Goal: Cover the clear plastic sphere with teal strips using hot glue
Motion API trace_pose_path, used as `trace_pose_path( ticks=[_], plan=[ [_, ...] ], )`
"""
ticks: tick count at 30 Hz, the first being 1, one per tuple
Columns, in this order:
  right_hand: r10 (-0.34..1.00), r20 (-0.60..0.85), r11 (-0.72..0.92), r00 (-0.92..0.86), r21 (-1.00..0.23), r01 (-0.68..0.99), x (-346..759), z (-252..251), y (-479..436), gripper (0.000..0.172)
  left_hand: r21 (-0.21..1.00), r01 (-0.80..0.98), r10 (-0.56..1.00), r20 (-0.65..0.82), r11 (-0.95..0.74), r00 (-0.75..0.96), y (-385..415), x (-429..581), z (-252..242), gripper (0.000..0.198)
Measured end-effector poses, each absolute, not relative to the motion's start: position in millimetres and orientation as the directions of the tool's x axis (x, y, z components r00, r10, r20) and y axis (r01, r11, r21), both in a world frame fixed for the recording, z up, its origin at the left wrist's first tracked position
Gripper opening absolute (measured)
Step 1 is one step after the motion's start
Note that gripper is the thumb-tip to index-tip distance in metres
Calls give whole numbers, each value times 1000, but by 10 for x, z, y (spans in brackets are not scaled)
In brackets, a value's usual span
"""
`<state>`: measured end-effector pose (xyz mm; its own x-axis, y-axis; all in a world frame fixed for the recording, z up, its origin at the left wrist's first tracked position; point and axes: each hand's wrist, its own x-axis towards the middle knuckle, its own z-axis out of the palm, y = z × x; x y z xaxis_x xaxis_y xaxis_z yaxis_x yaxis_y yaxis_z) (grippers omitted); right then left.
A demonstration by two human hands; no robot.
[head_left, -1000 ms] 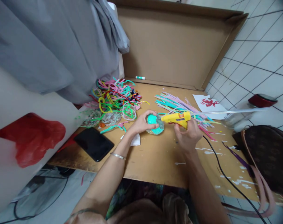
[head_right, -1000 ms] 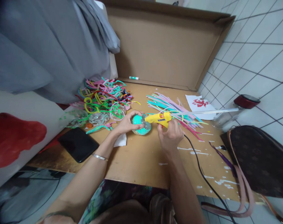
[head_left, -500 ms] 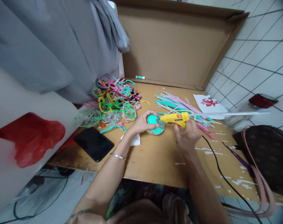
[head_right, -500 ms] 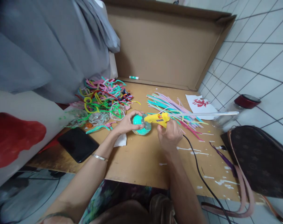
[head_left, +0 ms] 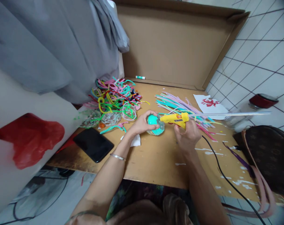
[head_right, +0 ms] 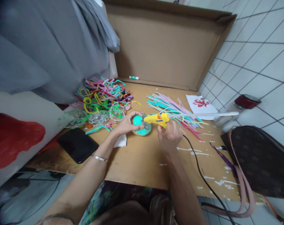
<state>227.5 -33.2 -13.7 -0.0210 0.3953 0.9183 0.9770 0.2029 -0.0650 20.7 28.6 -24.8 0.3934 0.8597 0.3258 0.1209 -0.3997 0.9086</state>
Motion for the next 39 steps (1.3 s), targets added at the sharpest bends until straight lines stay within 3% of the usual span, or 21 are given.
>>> trace_pose_path(
  ticks=[22, 30, 39],
  plan=[
    [354, 935, 209, -26, -52, 977, 2279, -104, -338, 10, 912, 111, 854, 320, -395, 409, 282, 202, -238, 50],
    [441, 897, 218, 14, -122, 968, 2281, -126, -339, 9, 903, 143, 858, 322, -405, 399, 279, 202, -230, 51],
    [417, 909, 222, 1, -103, 970, 2299, -119, -336, 10, 908, 127, 860, 324, -400, 395, 281, 203, -241, 51]
  ],
)
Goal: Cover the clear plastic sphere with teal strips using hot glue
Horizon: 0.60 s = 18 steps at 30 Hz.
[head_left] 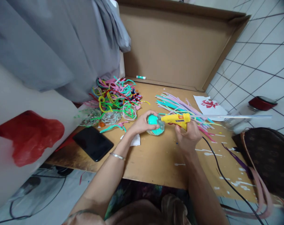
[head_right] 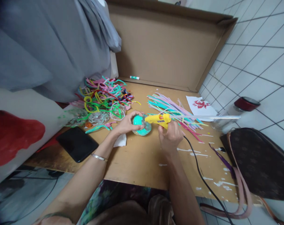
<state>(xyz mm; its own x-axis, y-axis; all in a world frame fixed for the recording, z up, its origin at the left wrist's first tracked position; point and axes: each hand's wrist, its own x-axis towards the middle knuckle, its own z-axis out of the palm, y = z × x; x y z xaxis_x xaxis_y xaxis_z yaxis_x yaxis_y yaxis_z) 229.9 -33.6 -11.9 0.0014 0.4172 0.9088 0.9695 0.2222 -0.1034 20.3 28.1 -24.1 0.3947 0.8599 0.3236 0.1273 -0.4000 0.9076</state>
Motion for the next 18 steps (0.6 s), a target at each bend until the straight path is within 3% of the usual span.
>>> trace_pose_path(
  ticks=[18],
  plan=[
    [390, 921, 235, -16, -83, 968, 2309, -126, -335, 13, 904, 147, 861, 319, -403, 396, 279, 199, -234, 51]
  ],
)
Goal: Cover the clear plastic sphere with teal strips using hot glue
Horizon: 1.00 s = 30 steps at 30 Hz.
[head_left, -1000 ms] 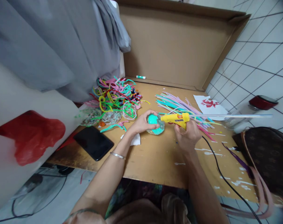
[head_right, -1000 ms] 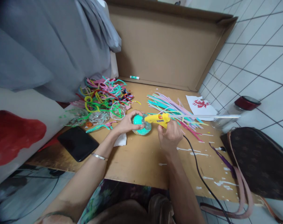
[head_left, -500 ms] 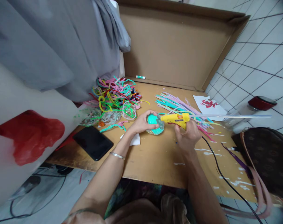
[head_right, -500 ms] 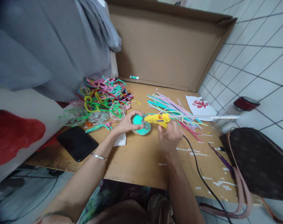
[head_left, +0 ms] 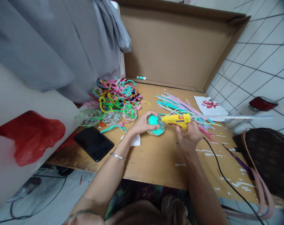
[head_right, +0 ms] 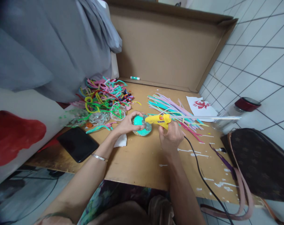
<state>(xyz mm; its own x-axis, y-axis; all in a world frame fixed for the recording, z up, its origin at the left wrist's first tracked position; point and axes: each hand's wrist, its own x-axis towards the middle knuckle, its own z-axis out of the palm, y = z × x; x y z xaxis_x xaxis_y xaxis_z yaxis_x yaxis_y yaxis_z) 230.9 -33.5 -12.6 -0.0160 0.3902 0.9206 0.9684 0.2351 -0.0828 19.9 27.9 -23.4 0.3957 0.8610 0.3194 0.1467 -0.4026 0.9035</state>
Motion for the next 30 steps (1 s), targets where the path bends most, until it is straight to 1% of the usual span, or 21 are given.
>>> trace_pose_path(
  ticks=[7, 11, 17, 22, 30],
  plan=[
    [435, 900, 233, -12, -100, 967, 2290, -130, -343, 10, 902, 129, 852, 330, -411, 405, 286, 198, -244, 50],
    [432, 902, 249, -10, -108, 963, 2302, -127, -348, 10, 902, 139, 857, 327, -409, 398, 279, 201, -232, 51],
    [437, 899, 219, -2, -104, 970, 2312, -116, -351, 10, 908, 121, 856, 324, -401, 403, 279, 196, -241, 50],
    [429, 903, 220, -25, -78, 972, 2295, -115, -348, 8, 903, 137, 855, 325, -408, 405, 286, 196, -245, 50],
    [450, 893, 229, 17, -134, 964, 2309, -115, -345, 7, 906, 118, 852, 329, -406, 407, 285, 194, -243, 50]
  ],
)
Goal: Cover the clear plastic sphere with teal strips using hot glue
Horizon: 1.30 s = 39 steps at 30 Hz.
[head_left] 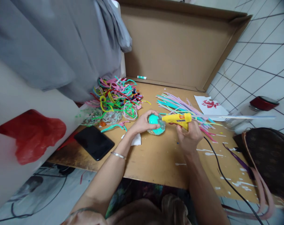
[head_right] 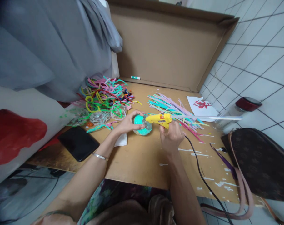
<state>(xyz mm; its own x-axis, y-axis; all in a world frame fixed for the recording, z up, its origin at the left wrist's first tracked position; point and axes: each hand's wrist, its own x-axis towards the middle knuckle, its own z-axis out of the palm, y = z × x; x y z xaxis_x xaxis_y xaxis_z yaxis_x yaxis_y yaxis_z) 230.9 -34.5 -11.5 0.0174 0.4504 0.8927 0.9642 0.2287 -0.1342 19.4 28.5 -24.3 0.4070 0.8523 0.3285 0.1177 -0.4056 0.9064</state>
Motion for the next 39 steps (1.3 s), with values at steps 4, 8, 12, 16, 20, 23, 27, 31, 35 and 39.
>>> trace_pose_path(
  ticks=[4, 8, 12, 16, 20, 23, 27, 31, 35, 39],
  plan=[
    [426, 905, 236, 9, -121, 964, 2317, -119, -336, 8, 909, 116, 853, 324, -401, 410, 289, 189, -248, 50],
    [461, 888, 242, 6, -132, 961, 2312, -128, -336, 9, 903, 123, 851, 332, -411, 406, 290, 190, -254, 50],
    [474, 880, 231, 18, -145, 962, 2305, -137, -342, 9, 898, 130, 850, 338, -419, 404, 288, 193, -254, 50],
    [490, 871, 236, 22, -157, 959, 2308, -131, -346, 11, 899, 140, 853, 332, -416, 403, 295, 194, -259, 50],
    [471, 882, 228, 33, -158, 961, 2312, -107, -349, 8, 899, 141, 855, 331, -415, 400, 297, 193, -260, 50],
    [448, 894, 212, 26, -135, 968, 2312, -90, -353, 5, 903, 151, 861, 319, -403, 396, 290, 193, -253, 50],
    [440, 898, 233, 0, -114, 966, 2304, -89, -358, 5, 901, 149, 858, 322, -407, 401, 293, 195, -254, 50],
    [460, 888, 238, 3, -126, 963, 2288, -100, -360, 5, 899, 141, 855, 333, -416, 398, 310, 197, -274, 50],
    [484, 875, 233, 19, -150, 961, 2288, -99, -360, 4, 898, 137, 854, 337, -418, 398, 312, 196, -279, 50],
    [480, 877, 218, 20, -141, 966, 2311, -96, -360, 5, 898, 142, 854, 333, -417, 399, 305, 194, -273, 50]
  ],
)
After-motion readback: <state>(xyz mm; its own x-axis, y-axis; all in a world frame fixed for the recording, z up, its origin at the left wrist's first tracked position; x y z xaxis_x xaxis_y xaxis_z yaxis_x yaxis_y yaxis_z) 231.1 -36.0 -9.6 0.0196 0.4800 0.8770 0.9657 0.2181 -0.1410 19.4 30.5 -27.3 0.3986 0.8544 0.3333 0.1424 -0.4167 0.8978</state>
